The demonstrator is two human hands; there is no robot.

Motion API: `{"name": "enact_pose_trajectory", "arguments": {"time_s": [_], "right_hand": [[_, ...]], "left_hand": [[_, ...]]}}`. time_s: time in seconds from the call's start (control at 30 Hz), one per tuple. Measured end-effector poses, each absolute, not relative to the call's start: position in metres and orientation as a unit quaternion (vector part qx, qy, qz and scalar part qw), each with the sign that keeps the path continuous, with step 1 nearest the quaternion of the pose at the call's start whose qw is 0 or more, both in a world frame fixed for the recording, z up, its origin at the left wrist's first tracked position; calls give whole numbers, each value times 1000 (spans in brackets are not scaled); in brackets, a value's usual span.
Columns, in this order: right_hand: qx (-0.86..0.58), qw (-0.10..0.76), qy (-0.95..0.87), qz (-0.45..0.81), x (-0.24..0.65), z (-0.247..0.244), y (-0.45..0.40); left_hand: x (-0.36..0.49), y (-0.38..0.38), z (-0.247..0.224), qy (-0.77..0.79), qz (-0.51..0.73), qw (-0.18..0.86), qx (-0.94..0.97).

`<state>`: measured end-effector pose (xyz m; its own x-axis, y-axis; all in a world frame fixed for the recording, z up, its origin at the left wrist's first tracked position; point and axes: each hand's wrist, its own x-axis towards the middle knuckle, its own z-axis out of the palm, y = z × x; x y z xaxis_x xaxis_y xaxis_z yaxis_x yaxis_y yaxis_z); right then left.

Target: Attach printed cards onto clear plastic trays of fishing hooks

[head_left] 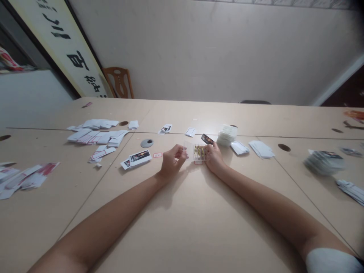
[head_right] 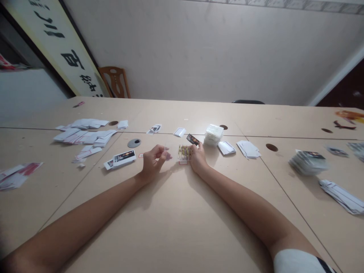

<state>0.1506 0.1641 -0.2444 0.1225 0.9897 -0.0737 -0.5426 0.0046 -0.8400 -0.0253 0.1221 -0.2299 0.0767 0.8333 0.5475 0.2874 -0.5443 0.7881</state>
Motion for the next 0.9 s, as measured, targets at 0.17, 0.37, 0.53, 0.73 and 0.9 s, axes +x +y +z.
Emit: {"name": "enact_pose_trajectory", "arguments": {"time_s": [0.17, 0.37, 0.53, 0.73, 0.9], "right_hand": [[-379, 644, -280, 602, 153, -244, 164], [-374, 647, -268, 608, 154, -246, 166], [-369, 644, -273, 612, 152, -242, 164], [-340, 636, -294, 627, 152, -237, 158], [-333, 635, -300, 630, 153, -237, 157]], "left_hand": [[-26, 124, -230, 402, 543, 241, 696], [-26, 126, -230, 407, 543, 234, 697], [-26, 126, -231, 410, 543, 235, 694], [-26, 127, -231, 412, 545, 233, 692], [-26, 127, -231, 411, 548, 232, 691]]}}
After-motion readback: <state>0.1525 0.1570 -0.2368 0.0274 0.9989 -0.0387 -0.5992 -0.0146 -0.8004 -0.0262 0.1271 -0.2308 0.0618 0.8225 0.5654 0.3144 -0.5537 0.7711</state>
